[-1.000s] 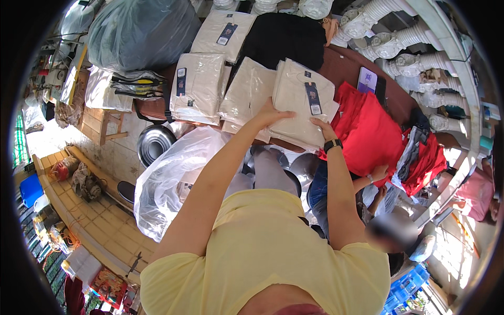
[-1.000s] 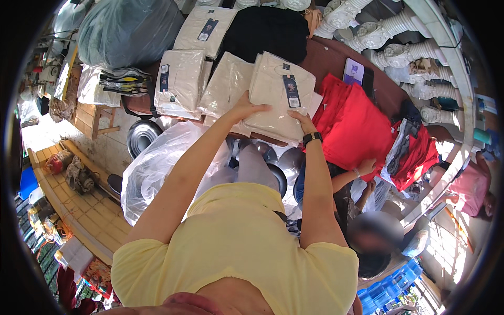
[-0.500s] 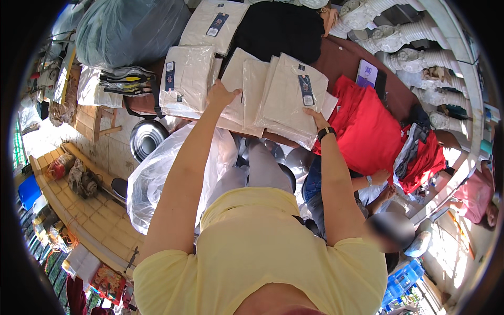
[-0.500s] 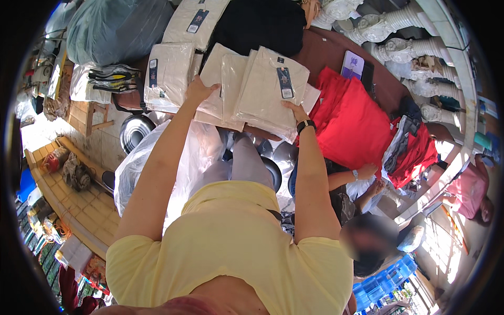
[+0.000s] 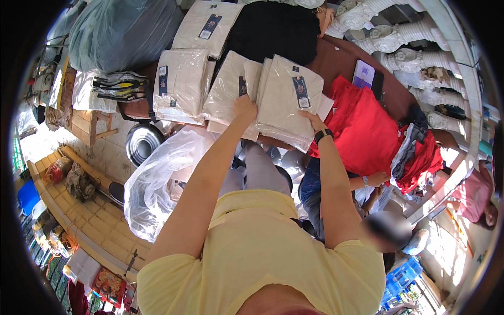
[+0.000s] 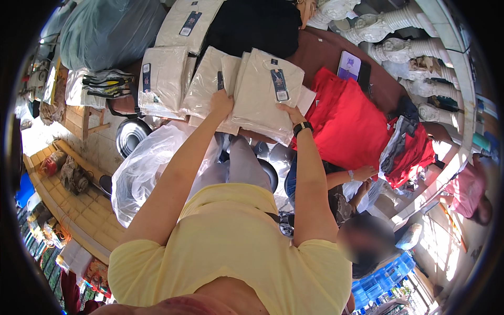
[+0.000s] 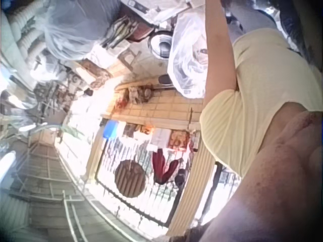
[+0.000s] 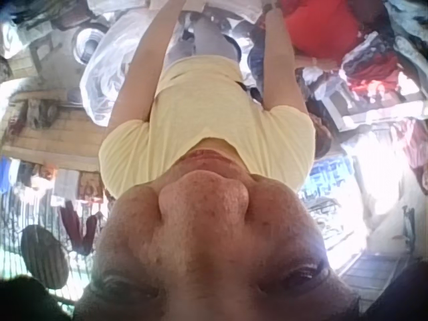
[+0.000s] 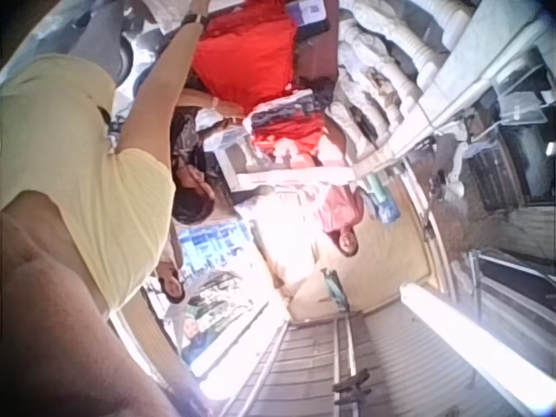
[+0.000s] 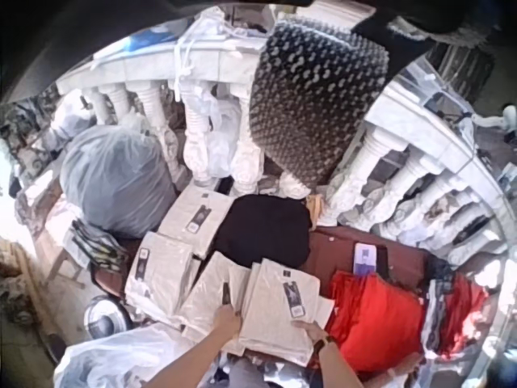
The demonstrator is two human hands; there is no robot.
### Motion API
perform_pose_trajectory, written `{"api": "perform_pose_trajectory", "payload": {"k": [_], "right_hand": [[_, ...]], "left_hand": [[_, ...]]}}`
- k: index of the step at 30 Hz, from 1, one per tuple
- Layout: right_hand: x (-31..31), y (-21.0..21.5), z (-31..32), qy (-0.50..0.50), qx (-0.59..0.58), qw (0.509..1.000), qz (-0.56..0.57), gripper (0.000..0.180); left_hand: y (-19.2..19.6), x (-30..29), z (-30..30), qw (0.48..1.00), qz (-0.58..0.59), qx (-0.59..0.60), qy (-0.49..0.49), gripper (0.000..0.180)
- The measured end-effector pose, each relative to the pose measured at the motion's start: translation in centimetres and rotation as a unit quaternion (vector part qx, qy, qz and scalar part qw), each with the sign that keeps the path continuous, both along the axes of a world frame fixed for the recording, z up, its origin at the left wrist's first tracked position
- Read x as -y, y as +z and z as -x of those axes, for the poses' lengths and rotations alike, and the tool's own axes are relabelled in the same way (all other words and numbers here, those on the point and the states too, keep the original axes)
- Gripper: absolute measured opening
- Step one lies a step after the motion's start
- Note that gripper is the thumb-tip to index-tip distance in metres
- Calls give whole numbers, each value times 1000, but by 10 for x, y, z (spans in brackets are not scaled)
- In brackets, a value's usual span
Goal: The person picks up packaged shirts from a large plastic bag, places them onto a table to sort them into stacks, and then gathers the stacks together.
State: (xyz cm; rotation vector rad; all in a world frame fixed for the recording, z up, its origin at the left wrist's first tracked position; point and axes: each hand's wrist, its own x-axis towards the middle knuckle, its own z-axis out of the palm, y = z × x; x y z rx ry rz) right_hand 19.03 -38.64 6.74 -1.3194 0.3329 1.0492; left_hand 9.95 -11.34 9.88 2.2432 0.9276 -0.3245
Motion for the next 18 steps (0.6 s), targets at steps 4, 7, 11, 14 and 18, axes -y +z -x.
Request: {"api": "perform_pose_trajectory", "payload": {"k": [4,7,11,14,18], "right_hand": [[6,11,-7,-30,12,999,5,56],[8,9,-13,6,26,1000,13,61],[-5,36,-10,-16,31,997,72,64],[12,7,-18,2,46,998,41,67],[7,1,-18,0,67,998,16,74]], "left_hand": [[29,-48,2,997,-23,53,-41,32],[14,-88,17,973,-219,30,-66,36],[50,-77,4,926,-303,224,-9,40],[71,-35,-16,946,-67,317,21,36],[83,48,-41,940,36,316,-124,30]]}}
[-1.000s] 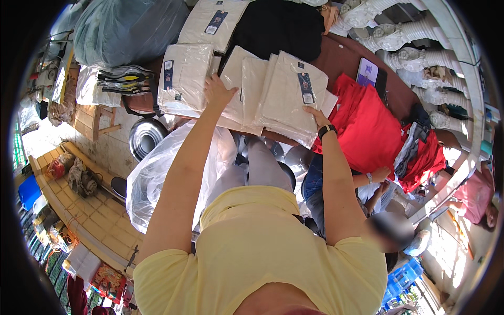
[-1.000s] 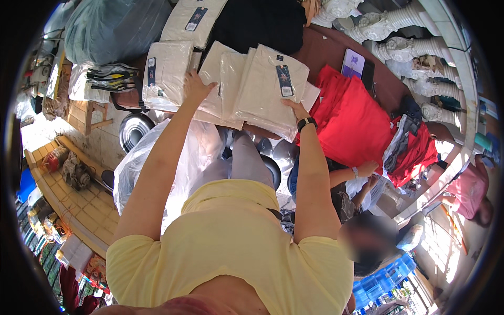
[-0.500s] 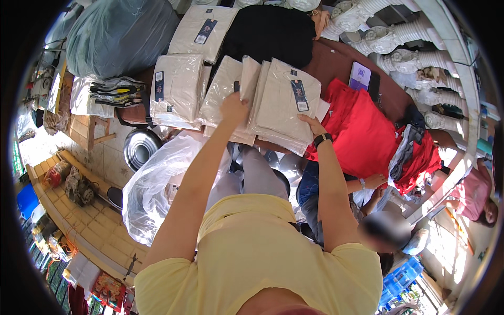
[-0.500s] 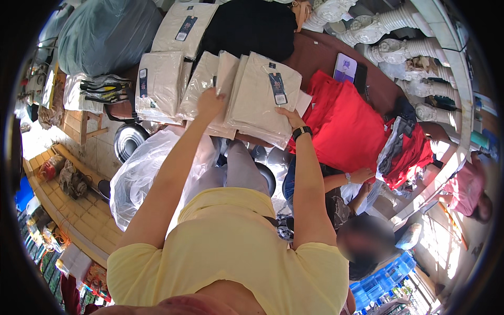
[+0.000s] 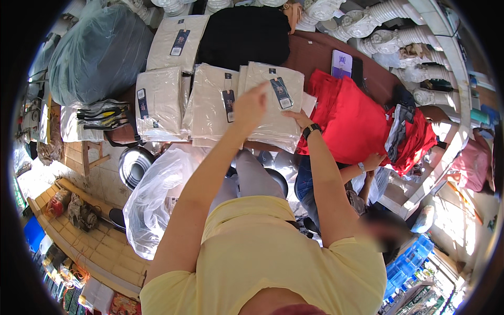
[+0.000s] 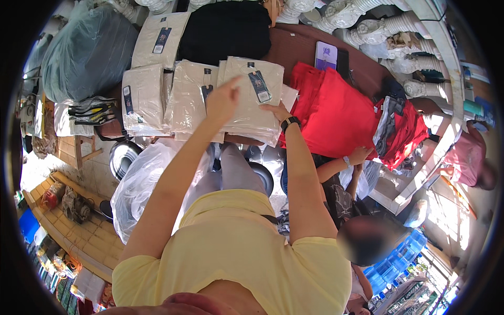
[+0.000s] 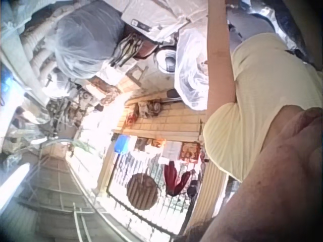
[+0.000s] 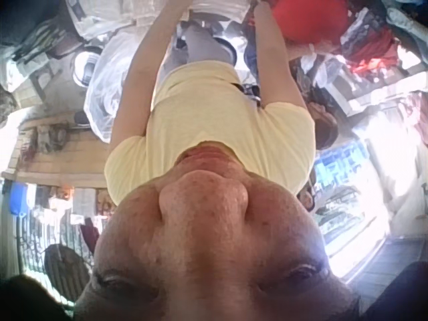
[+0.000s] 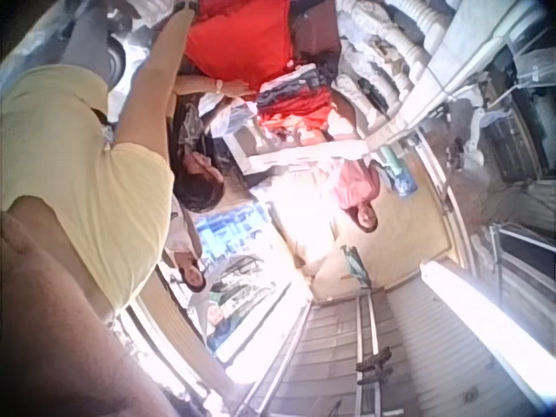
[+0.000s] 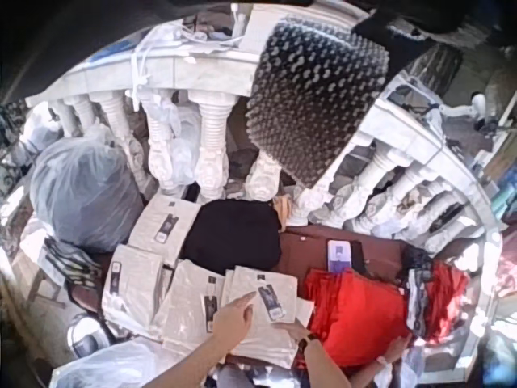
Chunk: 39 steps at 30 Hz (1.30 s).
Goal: The person picks up packaged shirts from a large plastic bag, places them onto a table to sort them into stacks, and then gathers the stacks together.
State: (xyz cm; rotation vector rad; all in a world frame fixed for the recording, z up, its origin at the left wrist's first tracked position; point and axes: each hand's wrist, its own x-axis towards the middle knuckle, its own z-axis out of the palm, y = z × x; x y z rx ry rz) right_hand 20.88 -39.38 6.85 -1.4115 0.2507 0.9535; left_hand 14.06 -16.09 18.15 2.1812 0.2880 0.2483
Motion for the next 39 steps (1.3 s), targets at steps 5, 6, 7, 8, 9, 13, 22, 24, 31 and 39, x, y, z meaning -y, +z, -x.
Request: {"api": "perform_pose_trajectory", "payload": {"k": [5,6,7,8,9,13,22,24,31,39], "right_hand": [[9,-21,4,-36,37,999,1,79],[9,-20,4,-31,42,999,4,79],[8,-17,4,-22,49,999,4,79],[5,-15,4,-13,53,999,4,80],[7,-18,6,-12,54,998,8,80],[7,-13,8,-34,30,999,10,79],[-5,10,8,-33,2,999,-7,74],[-14,10,8,-22,12,1000,-14,74],[4,-1,7,-29,1,1000,-13,75],[-6,3,7,-31,11,999,-1,81]], "left_hand": [[-14,106,-30,955,-123,-163,-214,30],[-28,107,-34,947,-136,-192,-217,29],[-38,106,-39,939,-149,-222,-219,28],[-47,104,-45,929,-162,-251,-220,27],[-46,96,-49,937,-124,-243,-216,27],[-58,-8,-49,949,24,-302,-90,33],[-198,-78,14,966,1,-224,-132,15],[-224,-93,26,974,86,-172,-115,21],[-158,-72,1,912,-181,-264,-257,17],[-186,-76,6,941,-52,-306,-133,20]]}}
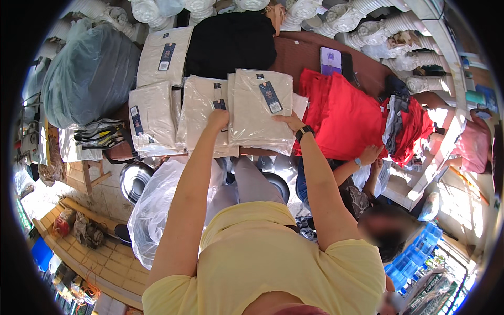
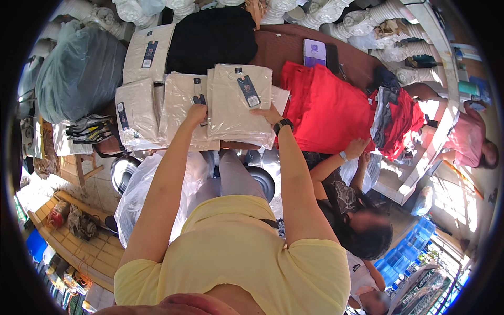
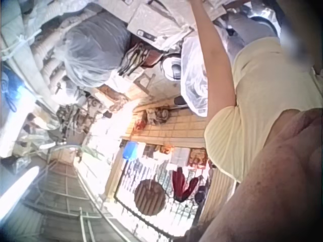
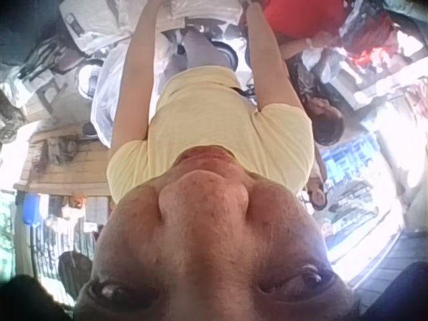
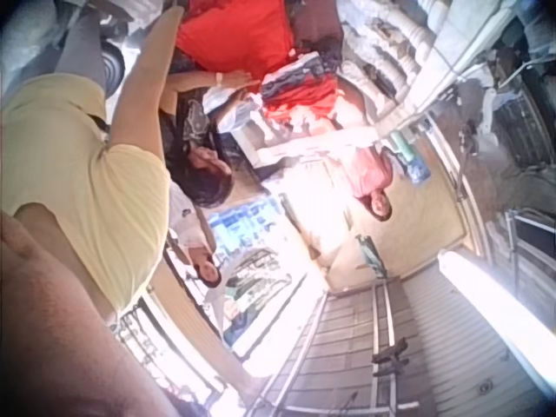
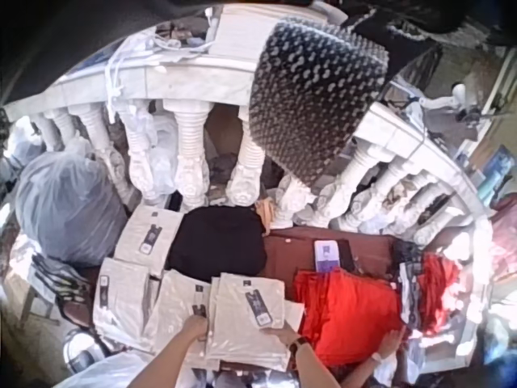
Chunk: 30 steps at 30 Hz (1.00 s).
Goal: The person picks up packaged shirts from a large plastic bag, places them onto a table to sort them into stacks, and then gathers the stacks together.
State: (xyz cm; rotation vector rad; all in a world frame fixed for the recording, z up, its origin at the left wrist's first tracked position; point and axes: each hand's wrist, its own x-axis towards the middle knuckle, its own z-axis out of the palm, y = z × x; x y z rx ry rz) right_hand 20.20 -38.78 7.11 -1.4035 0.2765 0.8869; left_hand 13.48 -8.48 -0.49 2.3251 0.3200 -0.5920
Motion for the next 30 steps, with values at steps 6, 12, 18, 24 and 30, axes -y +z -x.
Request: {"api": "perform_pose_trajectory", "payload": {"k": [6,12,18,24,30], "right_hand": [[0,4,2,-2,-1,1000,-5,80],[-4,7,2,0,1,1000,-24,77],[-1,6,1,2,8,1000,-16,74],[4,6,2,11,12,1000,-16,79],[-11,13,0,34,69,997,6,78]], "left_hand": [[-9,2,3,999,26,23,16,19],[-15,-1,4,999,34,12,34,21],[16,3,7,992,-49,83,-75,39],[95,47,11,987,-74,1,140,52],[107,53,24,987,-87,13,137,51]]}}
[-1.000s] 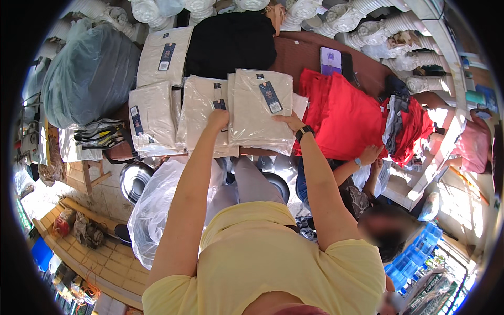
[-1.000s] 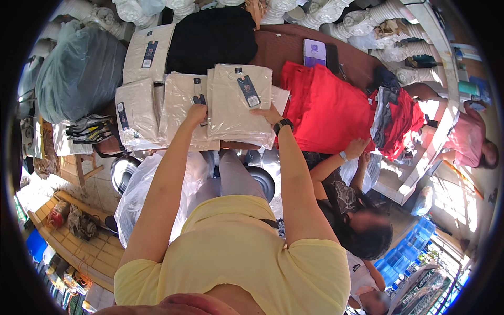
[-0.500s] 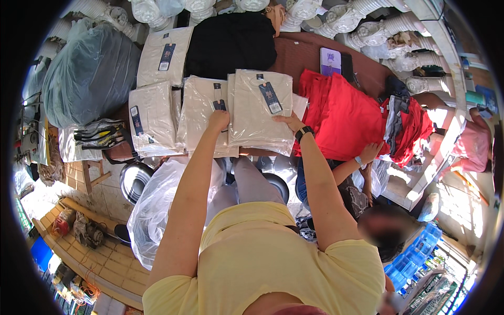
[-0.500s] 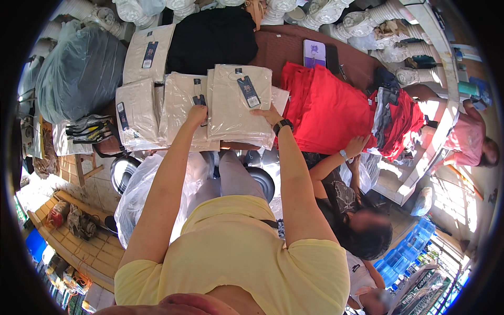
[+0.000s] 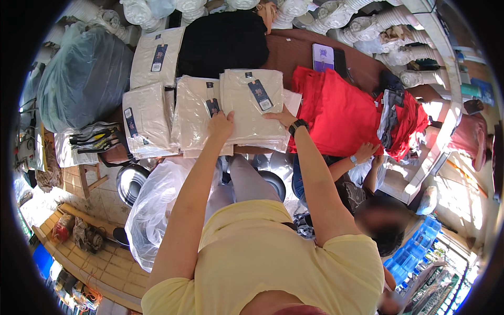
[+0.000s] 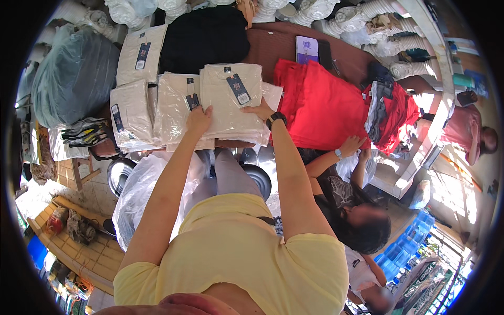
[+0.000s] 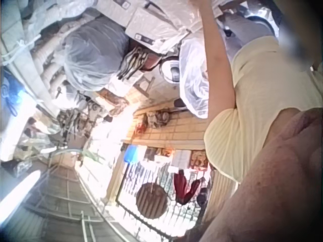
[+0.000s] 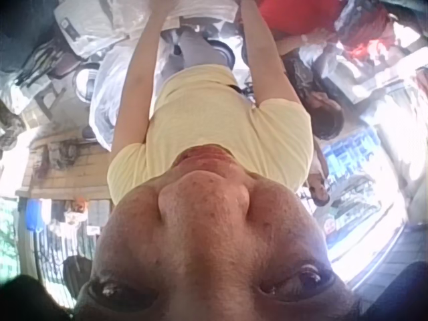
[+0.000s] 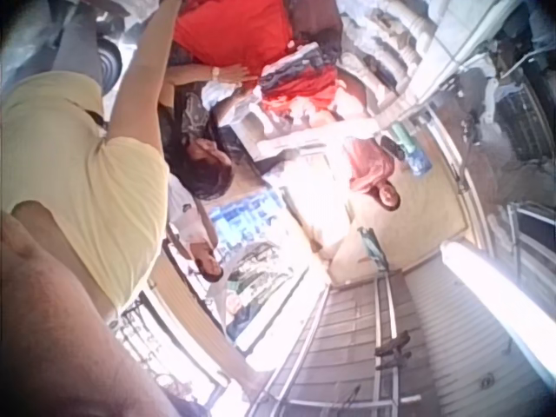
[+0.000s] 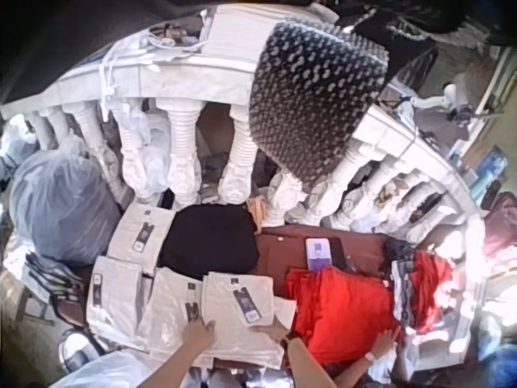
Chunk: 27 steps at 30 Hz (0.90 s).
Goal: The person picks up packaged shirts from a large plastic bag, places them onto a table to sort them into stacks, and then gathers the stacks together.
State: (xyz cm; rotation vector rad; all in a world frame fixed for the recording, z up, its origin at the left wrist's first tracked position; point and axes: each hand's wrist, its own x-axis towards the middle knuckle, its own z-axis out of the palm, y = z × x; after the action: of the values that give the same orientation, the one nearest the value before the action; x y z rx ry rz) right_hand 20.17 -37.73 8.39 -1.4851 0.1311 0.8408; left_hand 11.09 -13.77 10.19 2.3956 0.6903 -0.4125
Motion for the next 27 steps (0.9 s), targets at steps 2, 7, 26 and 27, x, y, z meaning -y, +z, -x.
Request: {"api": "perform_pose_trajectory", "payload": {"k": [2,7,26,27], "right_hand": [[-4,3,-1,0,17,999,35,78],[-10,15,-3,29,6,999,32,75],[-6,4,-1,26,24,999,15,73],[-3,0,-1,20,25,999,19,73]], "left_hand": [[-10,-2,2,1000,20,9,-7,49],[-15,-10,3,998,58,-3,-9,47],[-12,-13,5,998,65,0,-9,47],[-7,-11,4,998,56,1,-9,46]]}}
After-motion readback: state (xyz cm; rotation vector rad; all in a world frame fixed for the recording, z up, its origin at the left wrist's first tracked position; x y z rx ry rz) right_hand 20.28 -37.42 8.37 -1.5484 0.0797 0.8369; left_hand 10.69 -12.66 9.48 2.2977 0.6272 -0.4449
